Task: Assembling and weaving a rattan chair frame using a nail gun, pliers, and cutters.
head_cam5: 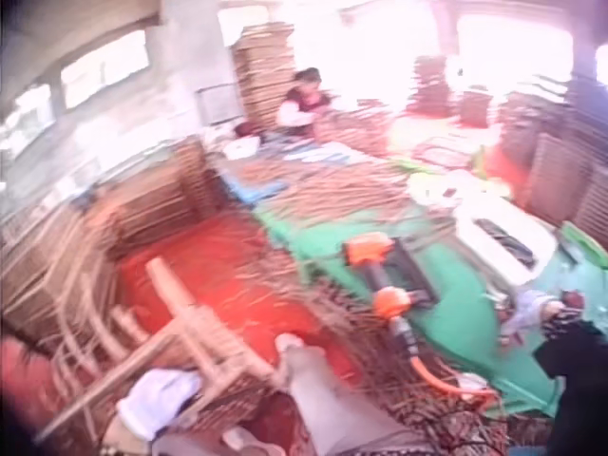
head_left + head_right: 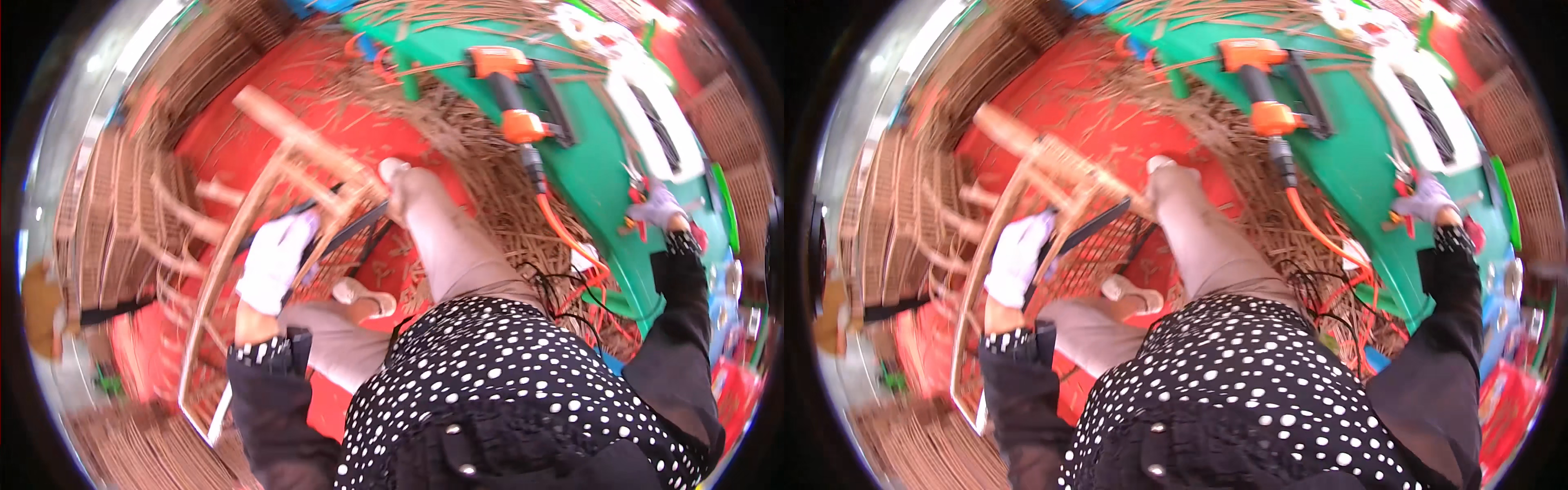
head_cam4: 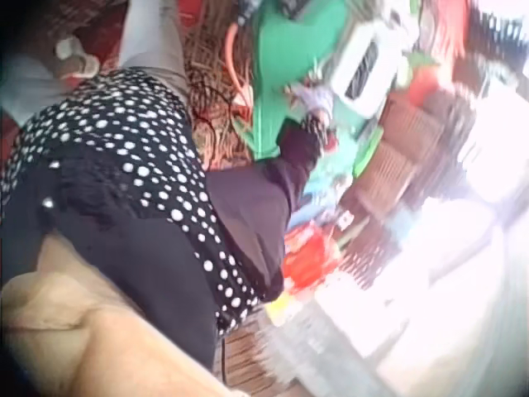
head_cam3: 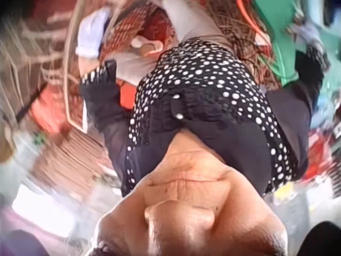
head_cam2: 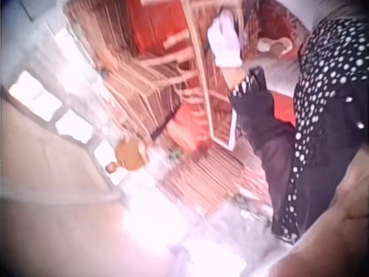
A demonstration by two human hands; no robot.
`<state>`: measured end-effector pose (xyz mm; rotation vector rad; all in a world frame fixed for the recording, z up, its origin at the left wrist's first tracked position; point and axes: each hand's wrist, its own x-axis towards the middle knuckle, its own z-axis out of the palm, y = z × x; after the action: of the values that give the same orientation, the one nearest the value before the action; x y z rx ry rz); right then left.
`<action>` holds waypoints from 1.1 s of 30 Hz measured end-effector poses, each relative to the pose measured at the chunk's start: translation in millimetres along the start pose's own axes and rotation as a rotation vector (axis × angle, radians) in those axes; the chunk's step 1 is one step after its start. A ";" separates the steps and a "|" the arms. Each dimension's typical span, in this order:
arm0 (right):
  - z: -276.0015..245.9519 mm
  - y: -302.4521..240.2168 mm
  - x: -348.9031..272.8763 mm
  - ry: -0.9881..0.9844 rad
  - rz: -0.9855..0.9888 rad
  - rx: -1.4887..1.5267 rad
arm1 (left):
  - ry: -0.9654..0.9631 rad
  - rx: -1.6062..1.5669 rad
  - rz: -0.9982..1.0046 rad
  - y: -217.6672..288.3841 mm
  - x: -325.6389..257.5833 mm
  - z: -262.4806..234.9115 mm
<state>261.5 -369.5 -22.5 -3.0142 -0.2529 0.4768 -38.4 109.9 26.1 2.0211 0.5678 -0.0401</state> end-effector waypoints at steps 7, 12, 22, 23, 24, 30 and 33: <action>3.3 -30.3 14.4 0.277 -0.181 -0.061 | 0.101 -0.297 -0.211 11.2 -14.0 -0.5; -18.4 -204.5 -51.1 0.619 -1.122 -0.136 | 0.142 -0.373 -0.231 -2.6 -12.9 -5.0; -6.0 -338.1 -73.5 0.647 -1.559 -0.398 | 0.158 -0.414 -0.150 -1.3 -11.0 -4.7; -5.1 -339.0 -71.7 0.646 -1.572 -0.409 | 0.152 -0.415 -0.135 -2.0 -10.9 -4.3; -5.1 -341.3 -71.0 0.640 -1.576 -0.413 | 0.146 -0.416 -0.119 -3.5 -10.1 -3.7; -12.6 -356.5 -65.0 0.547 -1.586 -0.593 | 0.093 -0.413 -0.167 -5.9 -9.1 -7.8; -24.2 -369.7 -74.0 0.314 -1.507 -0.601 | 0.089 -0.423 -0.165 -2.2 -10.5 -7.0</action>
<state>144.1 -20.2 61.0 -2.1930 -2.5605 -0.2752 -50.1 112.7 30.5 1.5688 0.7322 0.0667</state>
